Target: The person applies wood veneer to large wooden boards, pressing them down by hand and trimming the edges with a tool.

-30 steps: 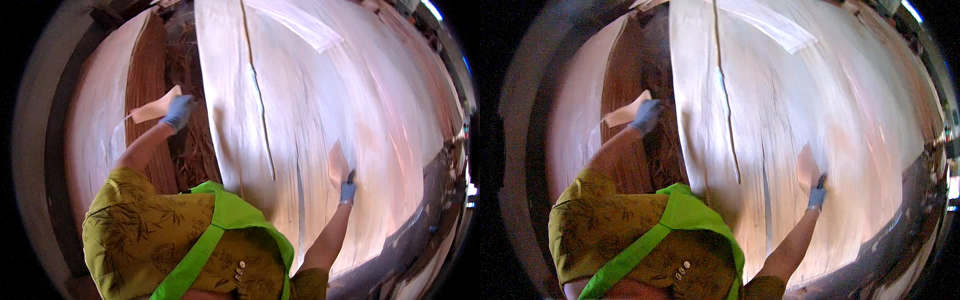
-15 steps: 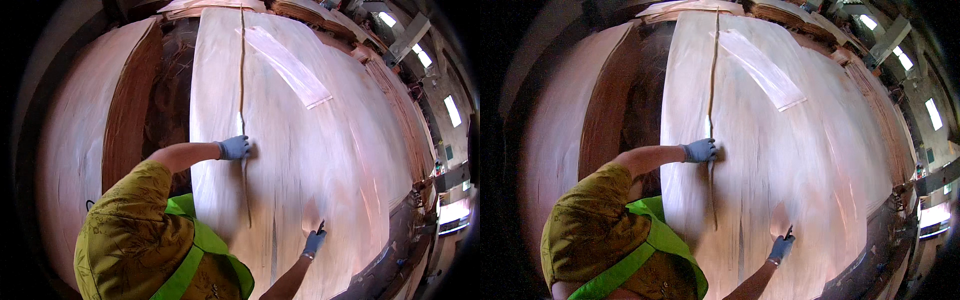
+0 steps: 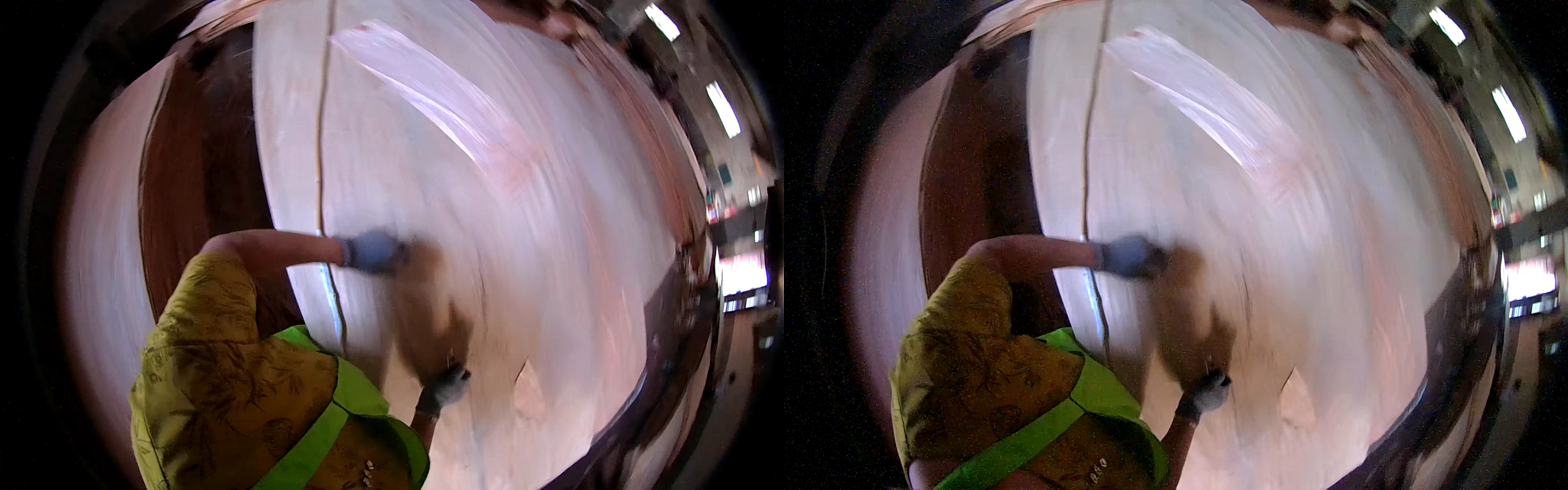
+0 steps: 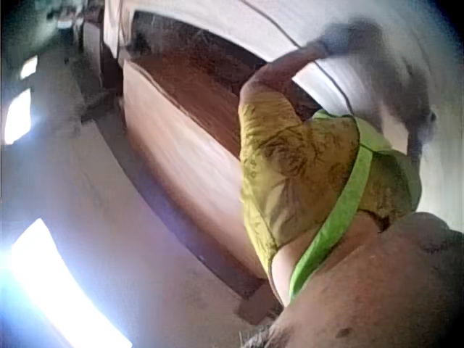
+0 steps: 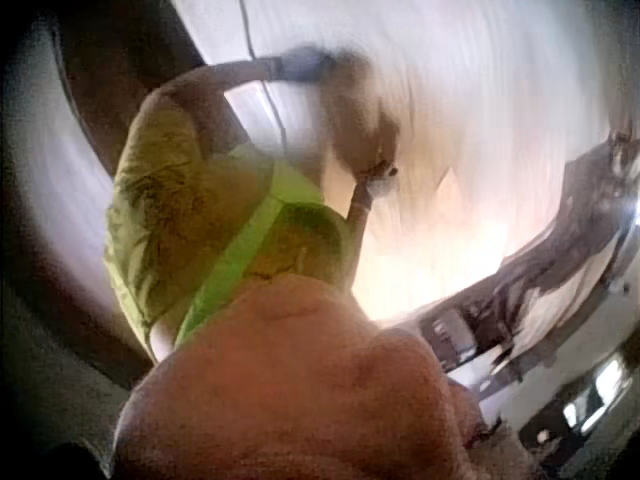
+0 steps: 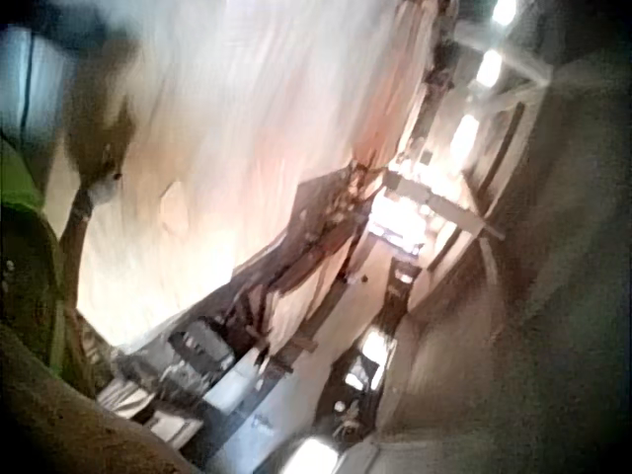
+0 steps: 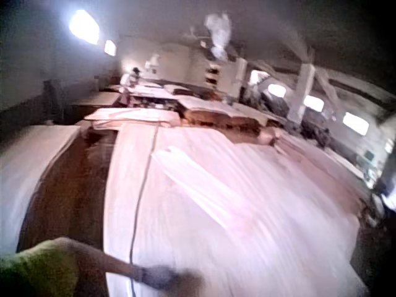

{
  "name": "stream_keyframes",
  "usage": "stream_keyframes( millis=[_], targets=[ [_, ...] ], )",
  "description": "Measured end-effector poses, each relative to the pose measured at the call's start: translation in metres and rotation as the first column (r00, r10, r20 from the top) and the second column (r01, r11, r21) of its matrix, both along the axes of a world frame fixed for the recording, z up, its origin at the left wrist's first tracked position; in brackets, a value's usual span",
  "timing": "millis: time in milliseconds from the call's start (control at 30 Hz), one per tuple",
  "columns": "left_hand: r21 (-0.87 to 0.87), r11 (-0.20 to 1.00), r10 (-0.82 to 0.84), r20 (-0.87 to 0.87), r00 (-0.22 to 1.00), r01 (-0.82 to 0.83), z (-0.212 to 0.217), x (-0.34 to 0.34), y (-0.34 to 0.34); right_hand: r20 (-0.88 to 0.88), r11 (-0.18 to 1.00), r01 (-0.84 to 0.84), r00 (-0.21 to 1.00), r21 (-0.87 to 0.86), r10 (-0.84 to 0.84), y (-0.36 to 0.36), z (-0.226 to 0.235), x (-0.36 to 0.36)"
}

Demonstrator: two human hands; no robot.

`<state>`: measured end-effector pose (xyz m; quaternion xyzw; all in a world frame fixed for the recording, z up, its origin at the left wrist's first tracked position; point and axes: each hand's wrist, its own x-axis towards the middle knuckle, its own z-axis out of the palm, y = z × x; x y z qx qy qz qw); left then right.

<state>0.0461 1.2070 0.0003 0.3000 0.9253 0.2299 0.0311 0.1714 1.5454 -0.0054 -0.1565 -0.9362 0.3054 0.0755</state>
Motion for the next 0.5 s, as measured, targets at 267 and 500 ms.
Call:
stream_keyframes(
  millis=[267,500],
  targets=[
    [-0.238,0.924,0.212,-0.332,0.919,-0.299,-0.074,-0.317,0.009,0.315,0.907,-0.158,0.948,0.391,0.03,0.036,-0.052,-0.009],
    [-0.402,0.859,0.216,-0.276,0.937,-0.317,-0.104,-0.389,0.04,0.215,0.835,-0.124,0.977,0.536,0.007,0.093,-0.08,0.007]
  ],
)
